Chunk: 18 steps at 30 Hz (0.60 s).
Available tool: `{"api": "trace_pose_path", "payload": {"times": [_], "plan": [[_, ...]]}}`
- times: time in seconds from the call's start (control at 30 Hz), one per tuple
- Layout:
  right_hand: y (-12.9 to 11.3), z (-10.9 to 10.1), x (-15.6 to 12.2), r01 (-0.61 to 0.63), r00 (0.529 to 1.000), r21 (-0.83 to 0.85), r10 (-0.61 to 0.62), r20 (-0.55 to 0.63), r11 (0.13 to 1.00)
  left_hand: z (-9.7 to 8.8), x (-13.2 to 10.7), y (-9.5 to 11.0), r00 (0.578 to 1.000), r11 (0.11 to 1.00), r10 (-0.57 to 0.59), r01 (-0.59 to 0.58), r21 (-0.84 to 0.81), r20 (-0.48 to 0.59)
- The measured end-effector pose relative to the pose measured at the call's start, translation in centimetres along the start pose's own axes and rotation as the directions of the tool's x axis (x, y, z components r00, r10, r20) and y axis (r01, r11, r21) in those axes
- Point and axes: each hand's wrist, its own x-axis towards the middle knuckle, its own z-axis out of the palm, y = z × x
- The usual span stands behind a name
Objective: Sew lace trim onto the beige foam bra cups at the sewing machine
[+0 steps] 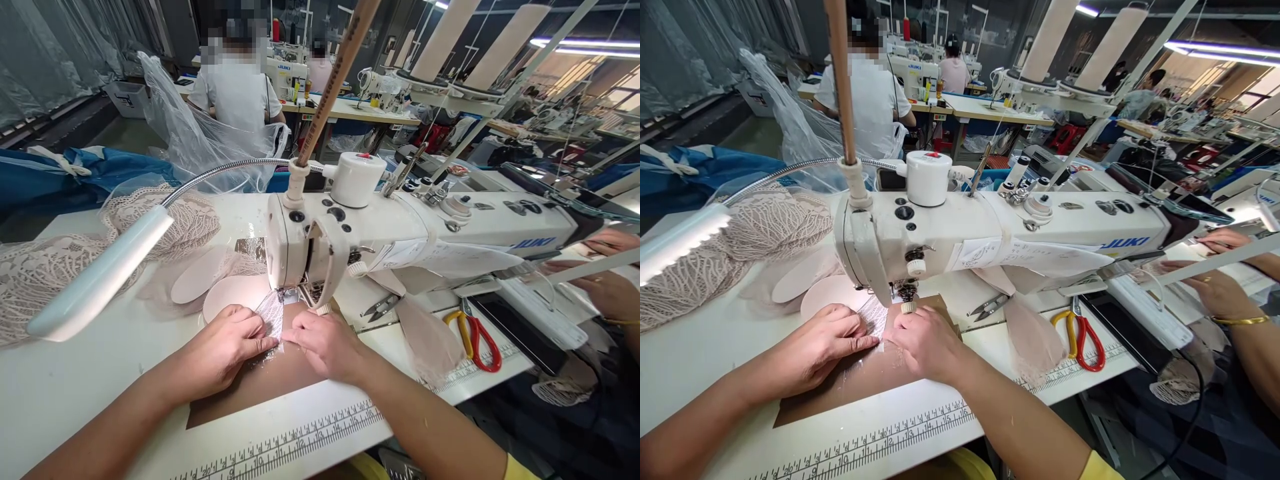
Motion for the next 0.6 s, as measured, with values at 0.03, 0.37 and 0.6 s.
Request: {"api": "trace_pose_path", "payload": {"times": [0.03, 0.37, 0.6], "plan": [[0.0, 0.0, 0.0, -0.009, 1.0, 0.015, 0.009, -0.01, 1.0, 0.0, 0.0, 0.0, 1.0, 1.0, -0.002, 0.002, 0.002, 0.007], [-1.0, -0.1, 0.3, 0.01, 0.997, -0.121, -0.001, 0.078, 0.993, 0.2, 0.6, 0.2, 0.994, 0.997, -0.08, 0.079, -0.008, -0.068], [-1.3, -0.3, 0.3, 0.023, 0.998, -0.17, -0.012, 0.065, 0.985, 0.4, 2.0, 0.3, 0.985, 0.981, -0.159, 0.165, 0.106, -0.064]]}}
